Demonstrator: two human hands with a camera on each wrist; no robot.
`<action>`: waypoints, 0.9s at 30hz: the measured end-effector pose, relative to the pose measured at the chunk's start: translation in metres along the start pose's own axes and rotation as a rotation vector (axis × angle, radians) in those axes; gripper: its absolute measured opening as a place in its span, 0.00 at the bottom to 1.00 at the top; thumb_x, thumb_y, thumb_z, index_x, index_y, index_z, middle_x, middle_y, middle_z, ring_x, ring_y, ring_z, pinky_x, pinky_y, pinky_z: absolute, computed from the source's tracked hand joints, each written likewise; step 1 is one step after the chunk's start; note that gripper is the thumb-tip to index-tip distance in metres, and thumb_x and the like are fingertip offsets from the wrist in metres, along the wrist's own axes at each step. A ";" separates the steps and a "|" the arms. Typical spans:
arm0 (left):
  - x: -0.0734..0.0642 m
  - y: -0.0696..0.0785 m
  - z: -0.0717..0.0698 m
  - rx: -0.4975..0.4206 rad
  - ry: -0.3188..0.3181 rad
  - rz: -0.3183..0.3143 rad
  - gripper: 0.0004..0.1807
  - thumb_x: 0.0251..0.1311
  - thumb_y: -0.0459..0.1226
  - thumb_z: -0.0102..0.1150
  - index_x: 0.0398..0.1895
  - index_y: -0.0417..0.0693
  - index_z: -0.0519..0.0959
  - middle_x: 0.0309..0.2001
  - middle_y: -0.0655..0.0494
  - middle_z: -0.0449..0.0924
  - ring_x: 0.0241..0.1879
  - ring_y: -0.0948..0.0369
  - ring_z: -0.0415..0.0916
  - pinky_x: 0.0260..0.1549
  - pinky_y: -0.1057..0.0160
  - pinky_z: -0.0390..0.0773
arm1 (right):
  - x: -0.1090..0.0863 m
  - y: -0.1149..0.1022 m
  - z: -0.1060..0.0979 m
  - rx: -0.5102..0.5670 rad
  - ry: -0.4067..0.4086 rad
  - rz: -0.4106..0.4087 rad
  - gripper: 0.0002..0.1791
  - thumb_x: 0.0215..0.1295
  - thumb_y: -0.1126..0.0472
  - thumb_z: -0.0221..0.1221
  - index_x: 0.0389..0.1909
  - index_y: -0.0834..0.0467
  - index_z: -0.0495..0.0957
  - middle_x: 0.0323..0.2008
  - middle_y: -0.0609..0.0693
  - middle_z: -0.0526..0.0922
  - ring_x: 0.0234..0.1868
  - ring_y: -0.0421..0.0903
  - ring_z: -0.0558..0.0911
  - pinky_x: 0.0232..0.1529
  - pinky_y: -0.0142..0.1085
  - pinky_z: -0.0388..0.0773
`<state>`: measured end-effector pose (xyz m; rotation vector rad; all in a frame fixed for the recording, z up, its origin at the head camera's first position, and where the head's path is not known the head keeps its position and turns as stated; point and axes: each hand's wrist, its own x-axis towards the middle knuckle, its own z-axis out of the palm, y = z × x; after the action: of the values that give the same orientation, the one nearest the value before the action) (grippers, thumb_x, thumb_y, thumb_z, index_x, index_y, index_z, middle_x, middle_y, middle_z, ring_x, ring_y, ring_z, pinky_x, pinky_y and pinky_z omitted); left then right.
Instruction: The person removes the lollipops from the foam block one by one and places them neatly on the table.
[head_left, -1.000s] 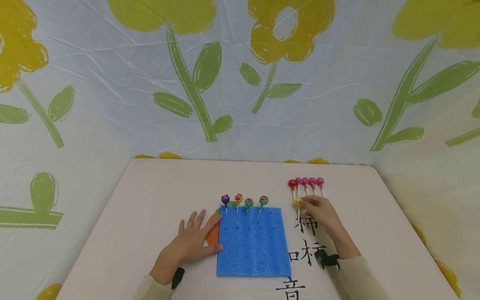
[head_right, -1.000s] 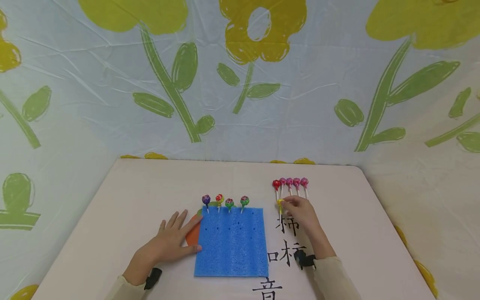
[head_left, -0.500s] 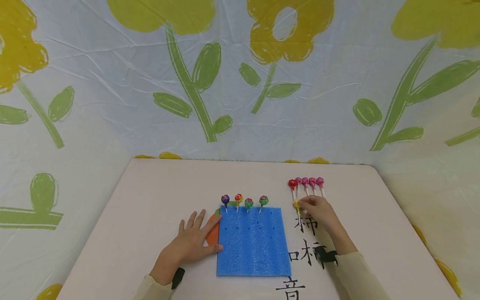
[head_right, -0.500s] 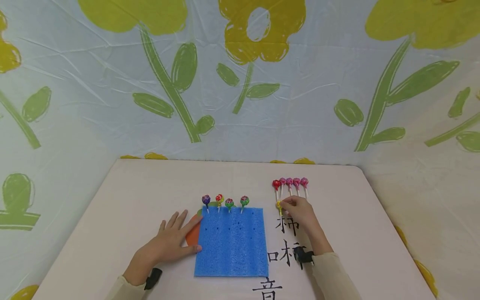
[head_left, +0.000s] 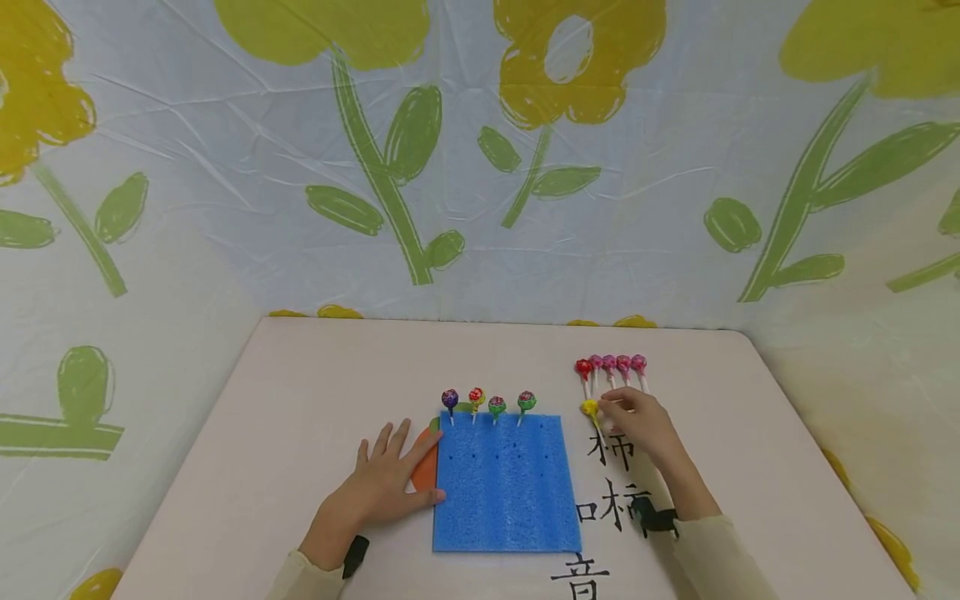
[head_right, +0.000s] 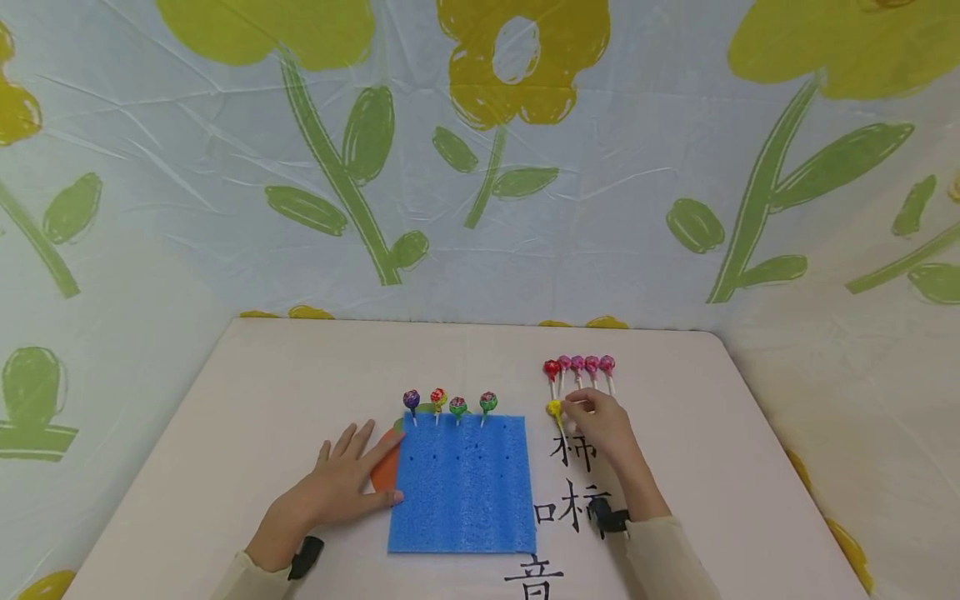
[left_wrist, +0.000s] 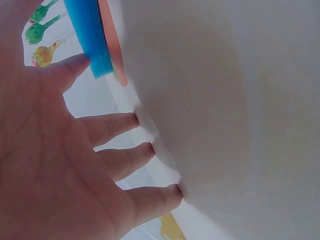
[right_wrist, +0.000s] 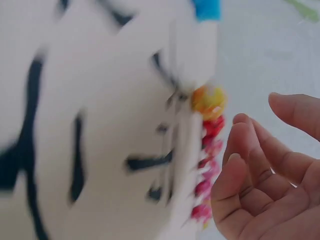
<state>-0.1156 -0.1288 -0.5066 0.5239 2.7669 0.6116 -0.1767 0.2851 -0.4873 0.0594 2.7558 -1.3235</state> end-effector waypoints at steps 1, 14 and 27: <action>0.000 0.000 0.000 0.001 -0.001 -0.001 0.48 0.58 0.68 0.58 0.79 0.65 0.57 0.78 0.37 0.45 0.75 0.34 0.38 0.63 0.25 0.39 | -0.002 -0.003 0.000 0.009 0.006 -0.021 0.22 0.74 0.51 0.58 0.55 0.65 0.78 0.44 0.60 0.83 0.37 0.54 0.83 0.40 0.45 0.82; 0.000 0.001 -0.001 -0.002 -0.003 0.002 0.47 0.59 0.67 0.59 0.79 0.64 0.57 0.78 0.37 0.45 0.75 0.34 0.38 0.63 0.25 0.40 | -0.018 -0.054 0.020 0.176 -0.014 -0.138 0.17 0.74 0.59 0.58 0.56 0.67 0.77 0.41 0.61 0.82 0.40 0.59 0.82 0.37 0.37 0.80; -0.001 0.001 -0.001 0.006 -0.006 0.002 0.47 0.58 0.67 0.58 0.79 0.64 0.57 0.78 0.37 0.46 0.75 0.33 0.39 0.63 0.24 0.40 | -0.005 -0.051 0.047 0.253 -0.053 -0.174 0.19 0.72 0.56 0.60 0.56 0.65 0.78 0.44 0.64 0.81 0.41 0.62 0.83 0.42 0.47 0.84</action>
<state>-0.1147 -0.1281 -0.5053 0.5289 2.7637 0.6015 -0.1730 0.2170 -0.4767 -0.2007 2.5841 -1.6841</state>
